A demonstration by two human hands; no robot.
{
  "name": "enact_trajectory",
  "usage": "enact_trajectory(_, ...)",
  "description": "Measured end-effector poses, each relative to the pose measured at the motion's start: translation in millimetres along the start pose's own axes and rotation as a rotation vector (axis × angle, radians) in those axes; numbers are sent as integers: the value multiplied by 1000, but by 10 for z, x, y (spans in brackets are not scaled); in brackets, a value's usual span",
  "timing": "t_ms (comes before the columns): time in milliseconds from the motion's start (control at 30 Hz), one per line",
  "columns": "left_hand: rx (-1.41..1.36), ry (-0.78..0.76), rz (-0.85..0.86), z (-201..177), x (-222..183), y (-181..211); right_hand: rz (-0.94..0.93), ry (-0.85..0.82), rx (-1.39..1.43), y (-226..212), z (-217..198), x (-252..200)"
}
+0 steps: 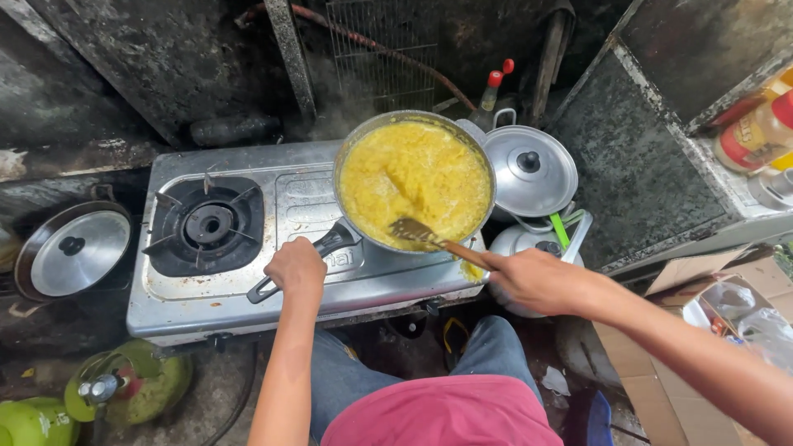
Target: Stirring a thick yellow mixture in a pot on a gas stove using a wooden spoon
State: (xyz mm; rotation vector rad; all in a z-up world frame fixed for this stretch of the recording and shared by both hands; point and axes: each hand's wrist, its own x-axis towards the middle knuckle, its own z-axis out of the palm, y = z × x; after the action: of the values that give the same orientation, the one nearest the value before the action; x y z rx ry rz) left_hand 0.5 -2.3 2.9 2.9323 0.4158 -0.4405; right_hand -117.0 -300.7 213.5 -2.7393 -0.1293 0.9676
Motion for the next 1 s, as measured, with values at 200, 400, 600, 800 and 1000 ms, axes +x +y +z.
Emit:
enact_trajectory(200, 3, -16, -1, 75, 72, -2, -49, 95, 259, -188, 572, 799)
enact_trajectory(400, 8, -23, 24, 58, -13, -38, -23, 251, 459, 34, 1118, 1621)
enact_trajectory(600, 8, -1, 19, 7, -25, -26, -40, 386, 885, 30, 1467, 1747)
enact_trajectory(800, 12, 11, 11, -23, -58, -9, 98, 366, 1472, -155, 1246, 1259)
enact_trajectory(1000, 9, 12, 11, 34, -26, -23, -86, -64, 2080, 263, 1127, 922)
